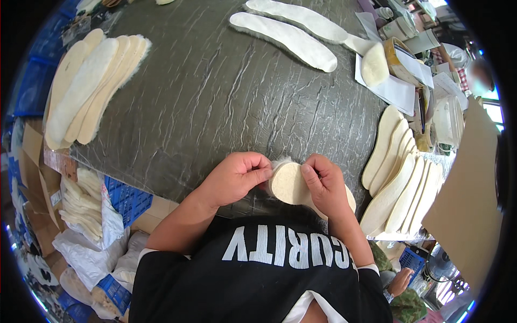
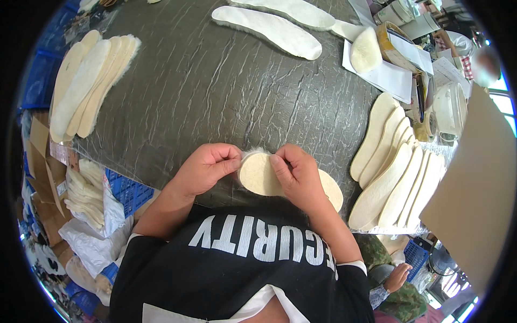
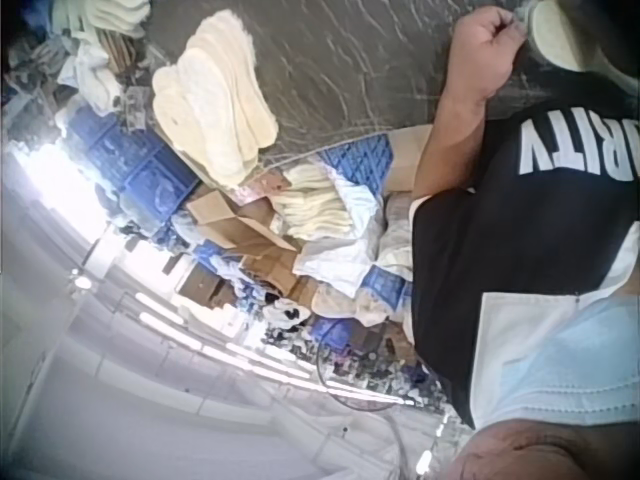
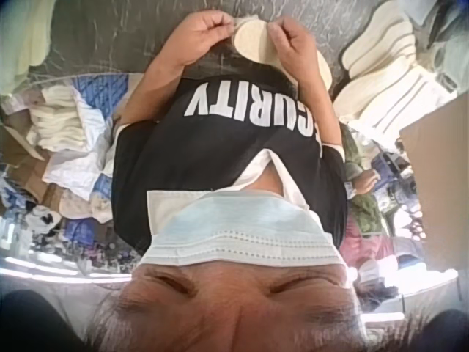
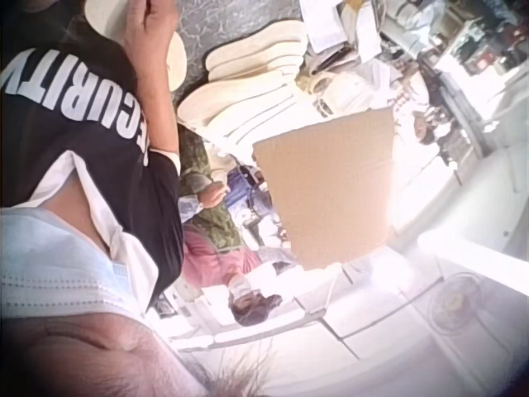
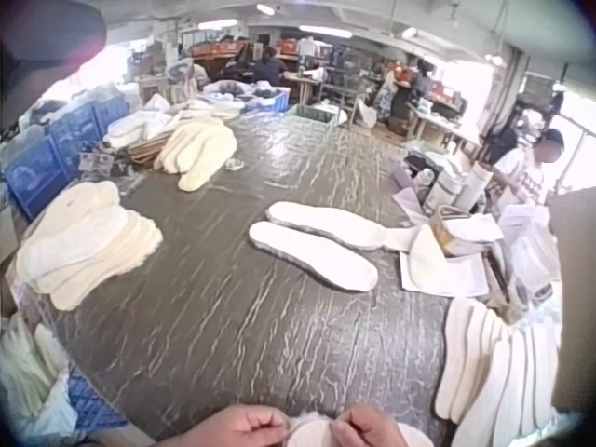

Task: Assembling shoe insoles by applying fur lining to the base material.

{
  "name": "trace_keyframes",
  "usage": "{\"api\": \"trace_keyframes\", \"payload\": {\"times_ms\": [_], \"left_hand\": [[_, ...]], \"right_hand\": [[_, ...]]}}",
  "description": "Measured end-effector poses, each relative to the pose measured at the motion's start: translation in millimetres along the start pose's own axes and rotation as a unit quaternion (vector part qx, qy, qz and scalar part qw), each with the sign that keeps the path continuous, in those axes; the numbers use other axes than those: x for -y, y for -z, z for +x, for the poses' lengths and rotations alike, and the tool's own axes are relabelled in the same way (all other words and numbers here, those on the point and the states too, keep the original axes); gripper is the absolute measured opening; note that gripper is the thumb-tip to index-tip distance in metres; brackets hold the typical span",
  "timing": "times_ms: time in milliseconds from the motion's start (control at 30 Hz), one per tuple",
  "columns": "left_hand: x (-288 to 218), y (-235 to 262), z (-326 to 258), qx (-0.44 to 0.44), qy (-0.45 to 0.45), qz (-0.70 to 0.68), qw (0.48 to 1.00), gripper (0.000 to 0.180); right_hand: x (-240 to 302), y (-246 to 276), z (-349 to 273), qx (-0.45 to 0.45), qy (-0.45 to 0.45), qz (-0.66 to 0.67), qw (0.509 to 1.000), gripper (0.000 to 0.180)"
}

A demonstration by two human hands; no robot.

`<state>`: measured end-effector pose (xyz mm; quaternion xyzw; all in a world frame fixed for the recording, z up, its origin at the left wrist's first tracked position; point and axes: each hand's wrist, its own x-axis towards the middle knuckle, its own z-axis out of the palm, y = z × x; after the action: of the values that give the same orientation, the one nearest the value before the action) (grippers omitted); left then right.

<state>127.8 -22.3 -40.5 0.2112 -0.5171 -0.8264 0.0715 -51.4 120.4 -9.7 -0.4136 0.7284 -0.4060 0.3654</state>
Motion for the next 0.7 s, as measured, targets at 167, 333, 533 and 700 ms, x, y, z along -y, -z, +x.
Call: {"api": "trace_keyframes", "payload": {"times_ms": [167, 333, 533, 700], "left_hand": [[0.3, -0.8, 0.5, -0.001, 0.002, -0.001, 1.0, 0.014], [-1.6, -1.4, 0.2, 0.002, -0.005, -0.002, 1.0, 0.015], [-2.9, -3.5, -0.1, -0.01, -0.011, 0.016, 1.0, 0.015], [-5.8, -4.2, -1.6, -0.02, -0.035, 0.065, 0.997, 0.016]], "right_hand": [[2.5, -0.4, 0.2, -0.001, -0.005, -0.001, 1.0, 0.018], [3.3, -1.1, -0.4, -0.01, -0.002, -0.011, 1.0, 0.018], [2.0, -2.7, -0.4, -0.021, 0.017, -0.028, 0.999, 0.018], [0.8, -6.0, -1.3, -0.04, 0.025, -0.035, 0.998, 0.019]]}}
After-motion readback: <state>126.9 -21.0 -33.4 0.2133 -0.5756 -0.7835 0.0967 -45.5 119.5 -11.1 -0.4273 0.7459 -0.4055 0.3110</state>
